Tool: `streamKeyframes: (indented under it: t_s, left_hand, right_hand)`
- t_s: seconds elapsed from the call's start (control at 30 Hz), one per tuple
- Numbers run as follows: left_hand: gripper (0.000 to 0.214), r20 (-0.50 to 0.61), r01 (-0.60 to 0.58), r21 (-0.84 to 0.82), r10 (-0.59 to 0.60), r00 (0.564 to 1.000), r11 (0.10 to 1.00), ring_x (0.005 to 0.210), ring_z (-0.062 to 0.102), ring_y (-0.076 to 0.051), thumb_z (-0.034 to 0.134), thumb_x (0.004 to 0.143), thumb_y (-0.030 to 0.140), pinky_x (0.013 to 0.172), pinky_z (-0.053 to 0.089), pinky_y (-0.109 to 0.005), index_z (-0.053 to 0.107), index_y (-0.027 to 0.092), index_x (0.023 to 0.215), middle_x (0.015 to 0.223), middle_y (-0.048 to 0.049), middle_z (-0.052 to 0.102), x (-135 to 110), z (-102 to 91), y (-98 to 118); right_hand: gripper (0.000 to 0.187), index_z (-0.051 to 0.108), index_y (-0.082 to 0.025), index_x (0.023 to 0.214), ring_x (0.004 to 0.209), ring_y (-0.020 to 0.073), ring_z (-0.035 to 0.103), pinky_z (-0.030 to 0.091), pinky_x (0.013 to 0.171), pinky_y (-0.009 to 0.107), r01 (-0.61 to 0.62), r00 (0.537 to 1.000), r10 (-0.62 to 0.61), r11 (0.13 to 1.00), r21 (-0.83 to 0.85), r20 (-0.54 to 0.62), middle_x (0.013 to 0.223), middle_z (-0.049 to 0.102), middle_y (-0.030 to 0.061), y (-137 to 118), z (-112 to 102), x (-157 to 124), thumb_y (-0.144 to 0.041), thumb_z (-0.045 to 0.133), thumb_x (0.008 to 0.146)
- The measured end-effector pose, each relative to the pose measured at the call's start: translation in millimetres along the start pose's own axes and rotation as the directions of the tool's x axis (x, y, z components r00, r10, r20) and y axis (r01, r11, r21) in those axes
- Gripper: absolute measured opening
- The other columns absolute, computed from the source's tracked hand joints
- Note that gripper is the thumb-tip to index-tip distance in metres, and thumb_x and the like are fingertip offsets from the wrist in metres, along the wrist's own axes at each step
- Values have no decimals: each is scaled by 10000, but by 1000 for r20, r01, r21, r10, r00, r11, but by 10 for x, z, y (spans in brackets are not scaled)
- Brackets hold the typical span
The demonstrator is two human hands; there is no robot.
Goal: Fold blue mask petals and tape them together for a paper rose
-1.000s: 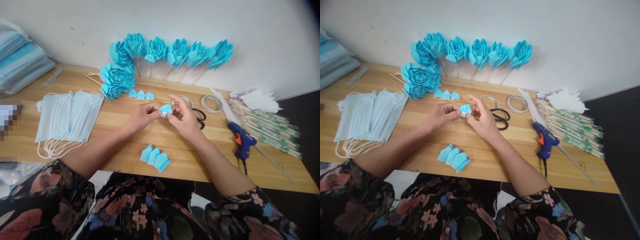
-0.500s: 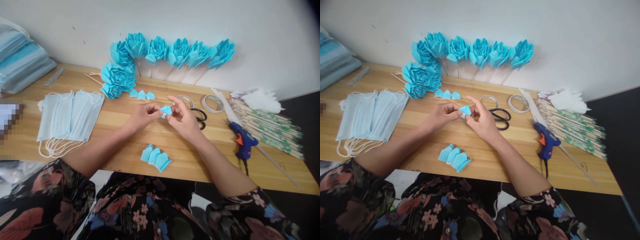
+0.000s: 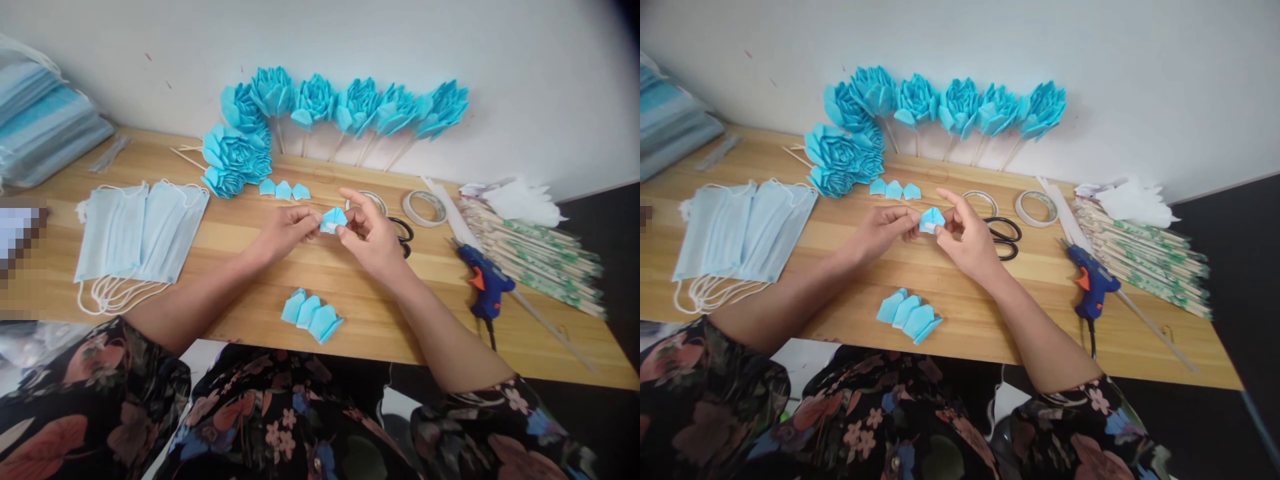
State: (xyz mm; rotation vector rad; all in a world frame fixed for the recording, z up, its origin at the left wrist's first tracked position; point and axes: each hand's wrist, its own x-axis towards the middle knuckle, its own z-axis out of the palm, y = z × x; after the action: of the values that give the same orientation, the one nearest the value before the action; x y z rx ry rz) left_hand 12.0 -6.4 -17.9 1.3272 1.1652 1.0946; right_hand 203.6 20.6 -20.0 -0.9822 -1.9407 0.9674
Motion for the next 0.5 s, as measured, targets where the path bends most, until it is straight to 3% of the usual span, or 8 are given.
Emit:
streamKeyframes:
  t_s: [0.13,0.37,0.5]
  left_hand:
    - [319,-6,-3,-44,3,1000,999,629,543,-105,607,850,435,623,457,-236,644,149,714,681,-23,632,2,-12,4]
    - [173,8,74,-36,-74,997,997,579,503,-86,692,745,316,580,413,-223,678,150,789,635,17,602,16,7,-12]
    - [146,-40,47,3,-46,998,999,554,484,-82,664,748,291,555,387,-226,648,151,713,598,22,579,15,7,-41]
  right_hand:
    - [573,506,-277,1400,701,156,576,513,699,338,-2,1000,3,1000,19,-22,844,654,-10,19,-18,8,-172,610,846]
    - [563,499,-260,1404,698,145,577,515,700,323,1,1000,0,1000,26,-17,861,674,-10,58,0,16,-172,590,855]
    - [515,534,-271,1365,841,185,642,537,754,357,62,996,-67,994,-87,-56,1005,713,26,23,-14,9,-197,590,858]
